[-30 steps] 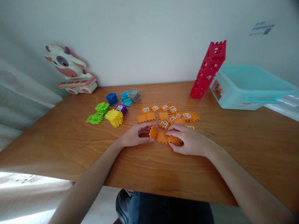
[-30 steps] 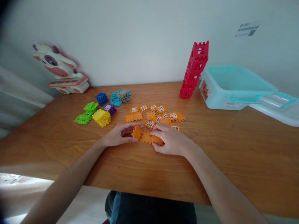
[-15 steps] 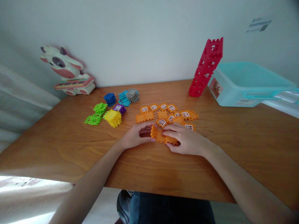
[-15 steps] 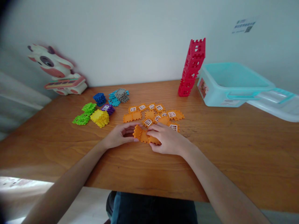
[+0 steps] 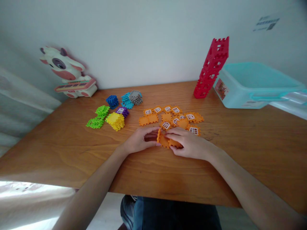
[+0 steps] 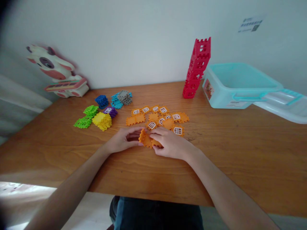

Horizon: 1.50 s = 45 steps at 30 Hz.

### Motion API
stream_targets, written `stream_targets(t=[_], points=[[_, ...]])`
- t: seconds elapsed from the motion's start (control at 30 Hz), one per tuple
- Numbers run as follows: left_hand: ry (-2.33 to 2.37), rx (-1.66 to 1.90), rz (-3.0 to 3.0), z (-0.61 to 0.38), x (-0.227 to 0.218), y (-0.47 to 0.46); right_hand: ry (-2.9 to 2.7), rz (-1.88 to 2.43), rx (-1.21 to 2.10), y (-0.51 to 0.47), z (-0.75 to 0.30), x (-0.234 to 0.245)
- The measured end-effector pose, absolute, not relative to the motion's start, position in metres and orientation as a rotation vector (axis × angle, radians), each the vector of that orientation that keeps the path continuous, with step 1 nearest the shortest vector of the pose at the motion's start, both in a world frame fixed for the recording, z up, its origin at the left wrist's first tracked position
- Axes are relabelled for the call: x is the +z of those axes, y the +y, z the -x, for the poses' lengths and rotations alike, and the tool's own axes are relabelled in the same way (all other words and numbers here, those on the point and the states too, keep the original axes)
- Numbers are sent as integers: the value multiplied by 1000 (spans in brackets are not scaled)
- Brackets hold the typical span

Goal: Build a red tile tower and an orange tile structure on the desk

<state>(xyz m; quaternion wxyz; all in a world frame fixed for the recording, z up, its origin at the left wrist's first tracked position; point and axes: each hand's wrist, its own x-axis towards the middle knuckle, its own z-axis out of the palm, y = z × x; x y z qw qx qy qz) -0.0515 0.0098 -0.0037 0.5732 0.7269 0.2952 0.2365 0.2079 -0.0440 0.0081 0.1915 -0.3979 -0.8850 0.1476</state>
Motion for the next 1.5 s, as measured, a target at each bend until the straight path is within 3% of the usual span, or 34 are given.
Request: stream_targets(t=[0.5, 0.67, 0.97, 1.5], points=[[755, 640, -2106, 53, 4, 5, -2263, 1088, 371, -43, -212, 16], [739, 671, -2118, 51, 5, 5, -2004, 1088, 530, -40, -215, 21], [694, 660, -2186, 52, 7, 8, -2029, 1060, 823, -33, -229, 13], [684, 639, -2099, 53, 8, 8, -2227, 1096, 551, -35, -223, 21]])
